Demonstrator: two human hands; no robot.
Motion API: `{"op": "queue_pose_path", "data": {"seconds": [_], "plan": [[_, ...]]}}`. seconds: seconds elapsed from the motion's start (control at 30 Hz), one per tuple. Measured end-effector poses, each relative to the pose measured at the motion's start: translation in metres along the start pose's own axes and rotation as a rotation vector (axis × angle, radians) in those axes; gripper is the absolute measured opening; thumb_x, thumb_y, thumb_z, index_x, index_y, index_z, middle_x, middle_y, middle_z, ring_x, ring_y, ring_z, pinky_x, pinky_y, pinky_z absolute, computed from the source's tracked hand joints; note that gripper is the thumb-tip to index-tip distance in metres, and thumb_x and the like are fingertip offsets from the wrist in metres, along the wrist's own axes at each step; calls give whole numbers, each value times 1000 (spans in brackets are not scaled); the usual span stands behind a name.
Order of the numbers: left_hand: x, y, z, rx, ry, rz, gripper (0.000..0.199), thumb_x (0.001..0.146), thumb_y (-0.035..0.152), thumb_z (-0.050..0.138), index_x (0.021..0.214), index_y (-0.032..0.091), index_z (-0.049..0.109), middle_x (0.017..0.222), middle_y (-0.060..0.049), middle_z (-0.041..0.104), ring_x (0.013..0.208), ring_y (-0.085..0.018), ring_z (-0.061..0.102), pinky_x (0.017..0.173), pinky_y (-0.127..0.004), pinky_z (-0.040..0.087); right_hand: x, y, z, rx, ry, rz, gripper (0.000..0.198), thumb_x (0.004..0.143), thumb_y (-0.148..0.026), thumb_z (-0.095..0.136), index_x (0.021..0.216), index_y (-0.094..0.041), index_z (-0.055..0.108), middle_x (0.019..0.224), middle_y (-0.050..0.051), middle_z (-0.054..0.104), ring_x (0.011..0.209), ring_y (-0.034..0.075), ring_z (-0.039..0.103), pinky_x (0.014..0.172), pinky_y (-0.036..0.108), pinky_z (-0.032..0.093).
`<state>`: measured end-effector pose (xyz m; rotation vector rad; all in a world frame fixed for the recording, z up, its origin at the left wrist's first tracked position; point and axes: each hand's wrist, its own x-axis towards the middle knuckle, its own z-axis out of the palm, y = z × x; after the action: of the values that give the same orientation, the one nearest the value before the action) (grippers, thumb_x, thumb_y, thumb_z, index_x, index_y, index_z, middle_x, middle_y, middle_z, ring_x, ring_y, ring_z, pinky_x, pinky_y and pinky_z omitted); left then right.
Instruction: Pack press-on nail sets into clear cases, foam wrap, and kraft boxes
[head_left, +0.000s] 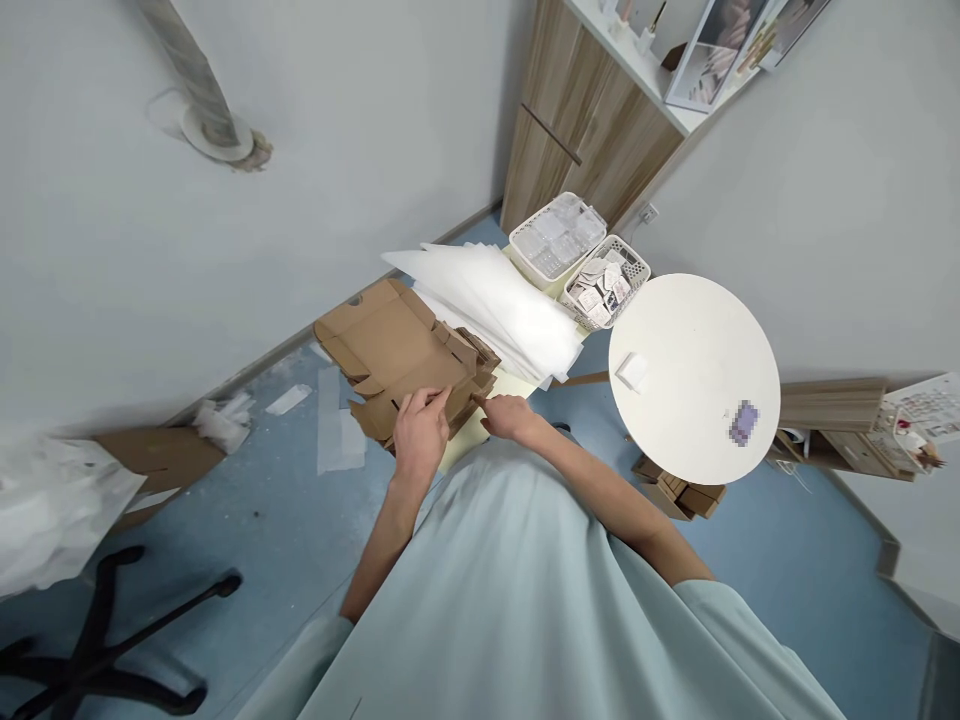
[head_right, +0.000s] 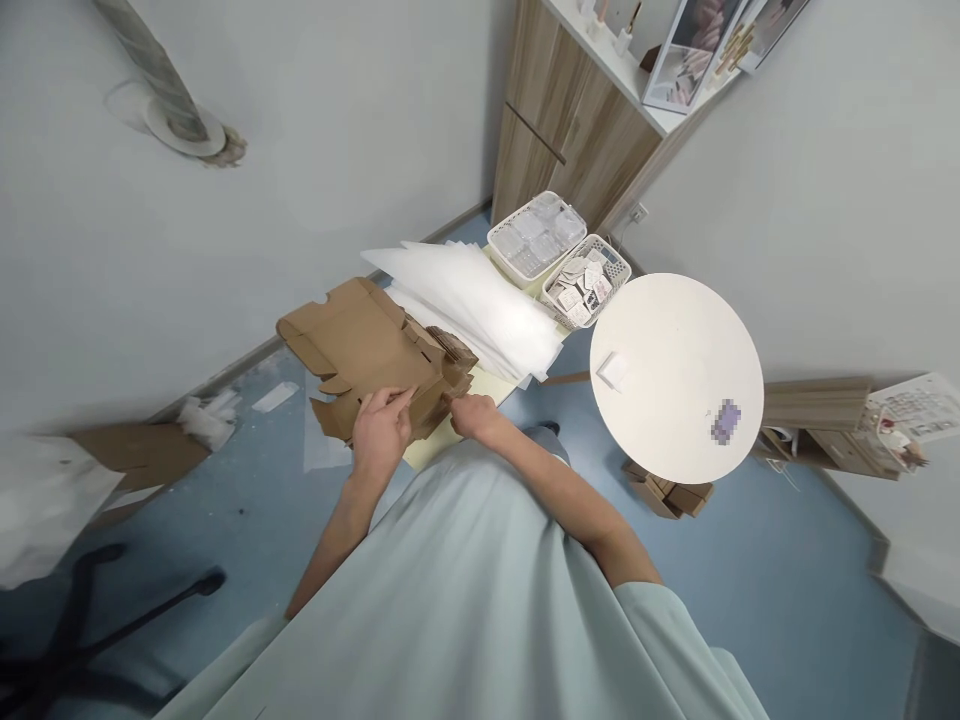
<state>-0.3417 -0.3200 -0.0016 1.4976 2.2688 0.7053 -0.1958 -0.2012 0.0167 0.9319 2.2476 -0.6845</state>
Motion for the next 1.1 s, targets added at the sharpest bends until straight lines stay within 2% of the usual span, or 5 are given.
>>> {"op": "queue_pose_path", "data": {"seconds": [0.23,0.3,0.57,0.8,1.1], "plan": [[3,41,-54,-125,308,306,57,107,13,35,151,32,67,146,-7,70,140,-26,64,119,-50,55,-52,35,-37,412,397,-143,28,110,-33,54,127,-26,75,103,6,83,95,23,78,82,30,55],[11,57,-58,-133,331,412,55,110,16,35,155,33,63,149,-7,69,145,-26,61,123,-52,52,-82,54,-62,584,570,-135,41,115,-45,43,110,-24,77,97,5,82,88,21,77,81,29,55],[51,149,-22,-155,231,804,49,112,18,38,153,31,63,148,-9,71,151,-28,56,119,-52,57,-195,141,-105,870,1047,24,50,97,-71,67,91,-22,75,82,3,77,74,19,72,69,29,56],[78,262,65,-178,-56,1020,60,110,9,33,161,31,54,154,-9,66,156,-25,49,122,-52,53,-243,263,-44,1044,1185,331,39,98,-59,65,87,-22,71,80,4,78,70,21,74,64,30,54],[82,380,266,-120,-510,1198,57,108,7,33,156,25,58,160,-13,61,161,-26,41,126,-55,48,-284,431,91,1405,1173,617,54,90,-73,64,95,-20,70,87,9,80,68,22,75,57,29,51]]}}
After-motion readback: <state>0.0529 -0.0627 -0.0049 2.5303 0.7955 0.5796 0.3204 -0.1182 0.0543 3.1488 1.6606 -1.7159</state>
